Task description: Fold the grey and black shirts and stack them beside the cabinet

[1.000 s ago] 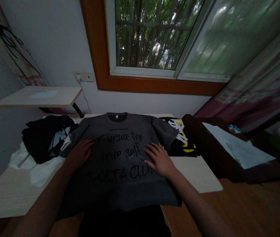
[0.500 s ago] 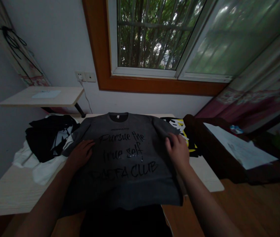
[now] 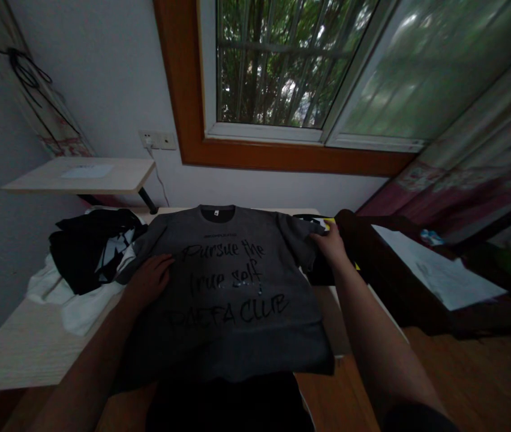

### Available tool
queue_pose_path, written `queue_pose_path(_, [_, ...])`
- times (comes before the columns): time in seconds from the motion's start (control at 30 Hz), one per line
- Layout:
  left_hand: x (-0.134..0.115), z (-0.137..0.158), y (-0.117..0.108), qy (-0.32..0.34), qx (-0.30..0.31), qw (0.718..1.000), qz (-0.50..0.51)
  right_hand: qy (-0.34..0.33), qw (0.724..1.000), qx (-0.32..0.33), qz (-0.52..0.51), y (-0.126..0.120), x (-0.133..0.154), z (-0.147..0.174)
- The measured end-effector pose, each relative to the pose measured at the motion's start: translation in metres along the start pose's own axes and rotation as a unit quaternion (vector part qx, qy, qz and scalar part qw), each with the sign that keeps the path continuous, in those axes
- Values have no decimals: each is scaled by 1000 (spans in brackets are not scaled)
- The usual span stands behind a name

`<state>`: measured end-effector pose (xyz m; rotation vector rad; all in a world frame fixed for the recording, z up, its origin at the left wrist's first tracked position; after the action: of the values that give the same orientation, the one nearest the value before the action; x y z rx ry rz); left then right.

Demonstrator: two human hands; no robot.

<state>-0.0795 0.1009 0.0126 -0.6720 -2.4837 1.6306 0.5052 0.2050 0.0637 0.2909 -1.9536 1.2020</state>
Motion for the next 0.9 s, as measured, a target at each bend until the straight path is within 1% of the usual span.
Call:
queue_pose_path(0.1, [2, 1, 2, -2, 1, 1000, 3, -52, 994, -55, -75, -11, 23, -8])
queue_pose_path(0.23, [3, 2, 2, -10, -1, 1000, 9, -113, 984, -108, -88, -28, 56, -16])
queue_pose_path(0.37, [4, 2, 1, -18, -1, 1000, 11, -197, 971, -115, -70, -33, 90, -11])
queue_pose_path(0.43, [4, 2, 1, -19, 0, 1000, 10, -237, 964, -109, -56, -31, 106, -3])
queue_pose_path(0.5, [4, 2, 2, -17, 2, 1000, 10, -260, 960, -94, -43, -26, 121, 6])
queue_pose_path(0.63, [3, 2, 1, -15, -2, 1000, 13, -260, 965, -27, -24, -7, 148, 27])
queue_pose_path(0.7, [3, 1, 0, -14, -3, 1000, 14, -263, 963, 26, -47, 7, 161, 43])
queue_pose_path(0.73, [3, 1, 0, -14, -3, 1000, 16, -266, 959, 66, -74, 16, 166, 53])
queue_pose_path(0.77, [2, 1, -1, -13, -3, 1000, 18, -266, 950, 120, -108, 26, 171, 64])
queue_pose_path(0.83, [1, 1, -2, -14, -5, 1000, 19, -252, 920, 240, -183, 47, 177, 86])
queue_pose_path(0.87, [1, 1, -2, -13, -5, 1000, 18, -239, 903, 289, -212, 55, 177, 94])
queue_pose_path(0.9, [0, 1, -3, -13, -4, 1000, 17, -225, 892, 319, -229, 59, 174, 100])
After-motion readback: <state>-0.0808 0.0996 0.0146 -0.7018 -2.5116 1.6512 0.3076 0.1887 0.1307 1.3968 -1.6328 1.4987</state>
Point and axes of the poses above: each hand's wrist, its own z-axis away from the middle knuckle, its own y-axis out of the palm, x = y × z, the point moved 9 cm from there along -z, towards the middle knuckle, and after that the axes turned 6 degrees about -x, right-handed, at the moved point
